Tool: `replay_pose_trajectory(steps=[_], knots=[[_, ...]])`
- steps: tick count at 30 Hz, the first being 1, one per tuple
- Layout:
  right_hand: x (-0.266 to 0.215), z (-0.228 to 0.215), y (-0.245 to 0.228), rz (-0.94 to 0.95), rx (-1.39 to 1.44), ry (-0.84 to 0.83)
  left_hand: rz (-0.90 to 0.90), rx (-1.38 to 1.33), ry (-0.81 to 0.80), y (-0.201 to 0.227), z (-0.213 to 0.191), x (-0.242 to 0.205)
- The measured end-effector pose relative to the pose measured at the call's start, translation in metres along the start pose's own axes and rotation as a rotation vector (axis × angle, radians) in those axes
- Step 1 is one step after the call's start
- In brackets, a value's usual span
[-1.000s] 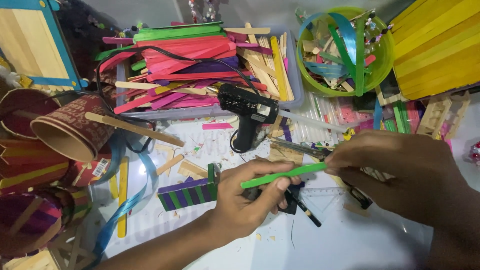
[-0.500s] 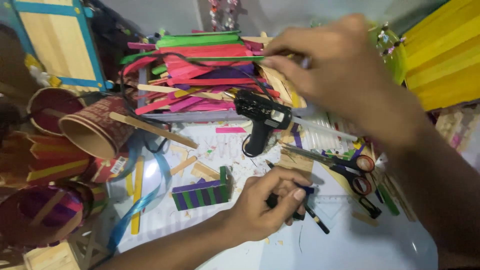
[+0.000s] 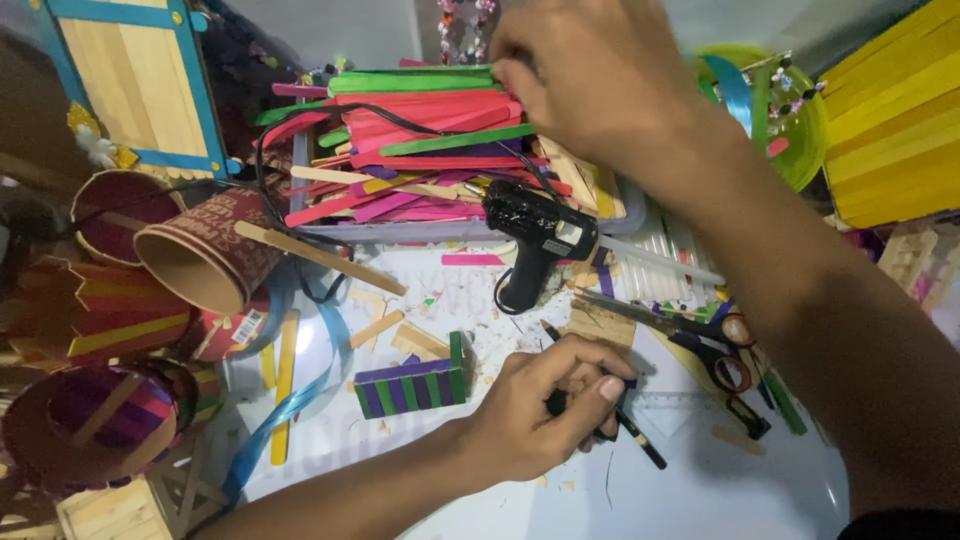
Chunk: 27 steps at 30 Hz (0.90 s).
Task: Marking and cutting colored wooden craft sticks using a pencil and scissors for a handicraft project.
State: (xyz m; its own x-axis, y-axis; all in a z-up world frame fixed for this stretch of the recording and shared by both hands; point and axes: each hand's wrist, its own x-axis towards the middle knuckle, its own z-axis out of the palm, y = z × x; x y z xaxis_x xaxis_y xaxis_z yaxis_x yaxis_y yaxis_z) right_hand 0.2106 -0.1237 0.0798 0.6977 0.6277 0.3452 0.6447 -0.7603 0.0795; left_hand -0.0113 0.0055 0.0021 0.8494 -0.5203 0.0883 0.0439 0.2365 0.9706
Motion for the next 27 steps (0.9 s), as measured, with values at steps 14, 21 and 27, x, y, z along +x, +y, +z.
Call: replay_pose_trajectory(steps=[14,21,27], knots=[[-0.164,-0.119,0.006,0.183,0.620,-0.475,0.039,-0.217,0.109,-0.011,-0.003,0.009],[-0.215,-0.109,-0.018,0.265,0.640,-0.586,0.237,0.043,-0.119,-0.007,-0.003,0.010],[-0.206,-0.103,-0.036,0.224,0.506,-0.364,0.160,0.038,-0.122,-0.005,0.003,0.004]])
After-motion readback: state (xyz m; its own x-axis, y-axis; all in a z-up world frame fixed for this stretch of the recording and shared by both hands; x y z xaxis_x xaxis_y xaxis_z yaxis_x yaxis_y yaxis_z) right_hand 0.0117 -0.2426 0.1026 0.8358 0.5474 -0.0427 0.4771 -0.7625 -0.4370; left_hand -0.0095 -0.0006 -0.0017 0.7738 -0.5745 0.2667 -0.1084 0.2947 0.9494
